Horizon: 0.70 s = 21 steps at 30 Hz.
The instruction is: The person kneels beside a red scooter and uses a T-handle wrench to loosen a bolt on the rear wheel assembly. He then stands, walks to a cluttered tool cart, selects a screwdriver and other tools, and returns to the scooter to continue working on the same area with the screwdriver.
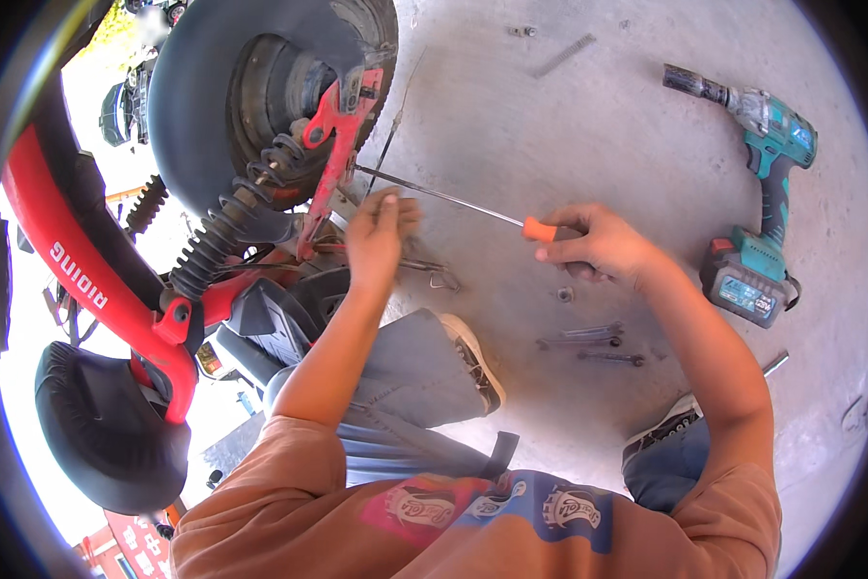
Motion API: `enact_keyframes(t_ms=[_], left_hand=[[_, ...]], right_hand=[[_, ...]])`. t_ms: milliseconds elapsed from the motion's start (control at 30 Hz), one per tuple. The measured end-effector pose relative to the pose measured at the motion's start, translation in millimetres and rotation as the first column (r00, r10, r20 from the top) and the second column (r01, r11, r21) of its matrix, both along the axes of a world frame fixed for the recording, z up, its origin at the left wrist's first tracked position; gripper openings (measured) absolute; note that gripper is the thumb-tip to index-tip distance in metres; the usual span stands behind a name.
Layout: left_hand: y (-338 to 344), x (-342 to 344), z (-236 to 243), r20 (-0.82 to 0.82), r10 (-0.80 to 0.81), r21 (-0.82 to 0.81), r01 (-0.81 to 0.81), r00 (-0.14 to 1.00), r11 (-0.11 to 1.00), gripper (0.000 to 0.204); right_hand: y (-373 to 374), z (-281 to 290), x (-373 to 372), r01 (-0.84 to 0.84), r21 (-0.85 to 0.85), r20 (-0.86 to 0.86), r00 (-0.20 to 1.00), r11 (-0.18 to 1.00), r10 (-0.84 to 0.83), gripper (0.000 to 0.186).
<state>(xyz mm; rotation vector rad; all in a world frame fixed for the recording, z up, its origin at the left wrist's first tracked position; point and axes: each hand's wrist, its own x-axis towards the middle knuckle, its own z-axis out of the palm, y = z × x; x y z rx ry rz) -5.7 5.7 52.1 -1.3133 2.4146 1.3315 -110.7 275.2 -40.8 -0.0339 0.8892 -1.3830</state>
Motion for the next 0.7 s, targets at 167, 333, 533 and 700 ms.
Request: enact_keyframes(t_ms=[167,333,533,700], left_hand=[[-36.1,-31.2,41.5,0.403,-0.409,-0.863,0.489,0.819,0.127,0.041],[-38.9,-63.8,38.7,0.719,-0.058,-0.594,0.656,0.692,0.467,0.045],[-41.8,-63.3,28.2,0.669,0.000,-0.666,0.599,0.744,0.444,0.049],[-49.1,-60.8,23.1,0.648,-0.042,-0.695,0.614,0.760,0.375,0.033]], right_hand=[[-1.8,-11.8,10.0,0.039,0.019,-0.009,0.999,0.999,-0.039,0.029],[0.1,-15.6,3.4,-0.046,-0.039,0.229,0.972,0.998,0.054,0.025],[-8.0,-6.5,7.2,-0.102,0.073,-0.029,0.994,0.992,0.105,0.023],[-14.0,-2.9,11.7,-0.096,0.160,-0.088,0.990,0.982,0.111,0.019]])
